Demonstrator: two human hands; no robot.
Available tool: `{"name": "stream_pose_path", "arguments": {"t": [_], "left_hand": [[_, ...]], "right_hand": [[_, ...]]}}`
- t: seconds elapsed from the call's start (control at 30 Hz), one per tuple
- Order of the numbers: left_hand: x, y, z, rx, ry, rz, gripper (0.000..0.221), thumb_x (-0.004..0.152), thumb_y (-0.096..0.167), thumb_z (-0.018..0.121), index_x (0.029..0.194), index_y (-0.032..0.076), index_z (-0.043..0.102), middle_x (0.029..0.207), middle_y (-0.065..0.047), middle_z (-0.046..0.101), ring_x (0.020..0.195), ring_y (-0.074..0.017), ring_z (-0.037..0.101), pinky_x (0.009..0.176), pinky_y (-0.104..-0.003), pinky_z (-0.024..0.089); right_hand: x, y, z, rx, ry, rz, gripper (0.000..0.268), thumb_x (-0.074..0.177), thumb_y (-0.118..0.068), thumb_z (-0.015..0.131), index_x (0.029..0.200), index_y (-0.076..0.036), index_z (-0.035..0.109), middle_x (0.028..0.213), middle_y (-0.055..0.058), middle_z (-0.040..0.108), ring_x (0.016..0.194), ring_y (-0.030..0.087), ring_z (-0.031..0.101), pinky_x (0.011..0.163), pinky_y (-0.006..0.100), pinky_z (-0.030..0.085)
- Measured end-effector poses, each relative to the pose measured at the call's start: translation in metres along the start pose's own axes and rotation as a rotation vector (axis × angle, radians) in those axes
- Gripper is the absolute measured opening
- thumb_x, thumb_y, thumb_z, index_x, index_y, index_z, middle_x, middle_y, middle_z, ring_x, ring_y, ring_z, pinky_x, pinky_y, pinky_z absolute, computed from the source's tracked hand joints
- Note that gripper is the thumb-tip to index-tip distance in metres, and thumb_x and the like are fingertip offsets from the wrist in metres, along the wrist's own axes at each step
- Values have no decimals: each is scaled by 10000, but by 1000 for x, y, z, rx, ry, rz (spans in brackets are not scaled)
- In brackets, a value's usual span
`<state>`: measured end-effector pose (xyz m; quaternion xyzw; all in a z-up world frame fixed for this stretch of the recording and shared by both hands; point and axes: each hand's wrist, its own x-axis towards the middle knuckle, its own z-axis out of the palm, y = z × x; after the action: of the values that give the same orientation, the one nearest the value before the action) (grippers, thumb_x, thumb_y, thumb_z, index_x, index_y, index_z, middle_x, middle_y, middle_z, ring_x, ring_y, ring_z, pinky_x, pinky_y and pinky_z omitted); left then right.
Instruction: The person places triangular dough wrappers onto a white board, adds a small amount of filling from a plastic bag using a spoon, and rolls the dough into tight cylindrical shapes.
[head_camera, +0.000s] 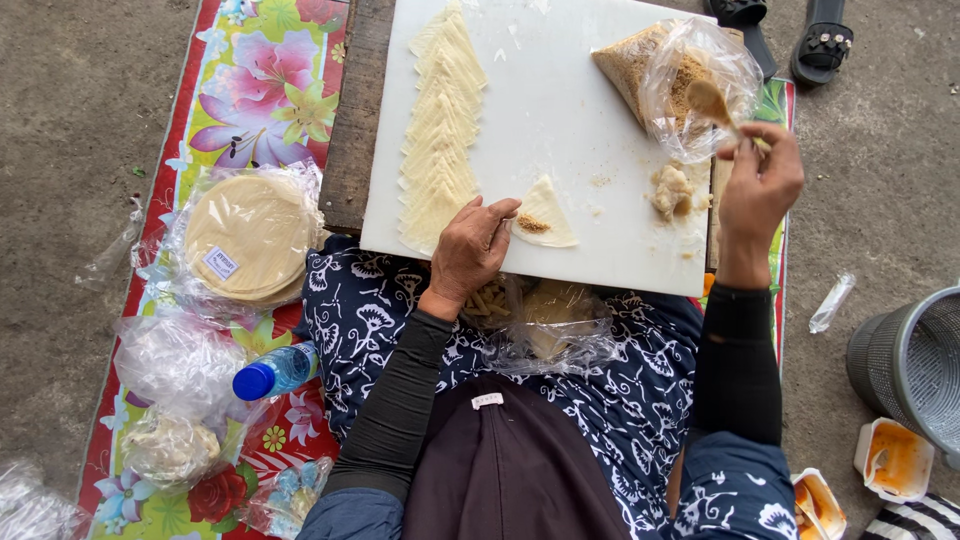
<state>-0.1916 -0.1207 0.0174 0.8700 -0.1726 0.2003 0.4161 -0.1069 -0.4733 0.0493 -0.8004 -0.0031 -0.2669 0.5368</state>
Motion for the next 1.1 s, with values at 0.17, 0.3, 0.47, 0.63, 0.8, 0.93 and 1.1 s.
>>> {"name": "stream_pose_path", "arguments": {"t": [0.17,0.3,0.47,0.63,0.8,0.93,1.1], "left_hand": [[2,5,-4,-2,23,56,340,972,87,668,1304,152,640,953,-13,775,848,-158,747,1122,-492,490],[1,5,-5,-2,-19,15,352,972,94,687,1311,180,644,935,13,774,826,-145,741,1149,-489,491],[2,5,-7,-20,-28,35,375,973,81,670,1333,178,631,1025,23,781,938,-150,751,1153,-491,474],[4,7,-8,-20,-20,56,377,968,77,662,1332,169,628,1058,21,782,976,-164,753,1146,-495,470],[1,9,-8,12,-58,35,315,984,96,679,1292,158,659,1070,-5,778,936,-161,747,1121,-495,496],[4,11,-7,30,-26,53,266,965,103,690,1224,160,689,1078,-13,778,985,-173,746,1107,-494,497],[2,4,-1,105,-29,77,209,951,155,713,1160,172,711,1076,1,775,1036,-170,736,1110,-476,496]], "right_hand": [[21,6,19,-736,-17,-205,212,1061,-119,714,1263,-164,758,1067,40,695,950,250,543,874,462,326],[16,4,33,-698,-69,-376,489,955,-89,748,1437,-158,706,1174,128,586,1090,321,449,977,472,315],[-19,-16,30,-502,-116,-399,448,1022,-35,707,1455,-120,631,1197,139,542,1161,281,489,1067,402,386],[-105,-56,48,-349,-419,-301,371,877,-138,796,1236,-158,709,1139,73,660,1091,234,570,963,364,446],[-142,-78,63,-528,-325,-325,332,882,-122,775,1208,-111,713,1083,98,659,1039,258,589,912,393,384],[-138,-75,74,-551,-297,-353,259,928,-115,764,1183,-109,717,1023,62,660,985,236,599,881,369,397],[-143,-66,86,-448,-254,-407,177,985,-84,725,1159,-103,702,1048,61,676,999,220,642,905,362,429]]}}
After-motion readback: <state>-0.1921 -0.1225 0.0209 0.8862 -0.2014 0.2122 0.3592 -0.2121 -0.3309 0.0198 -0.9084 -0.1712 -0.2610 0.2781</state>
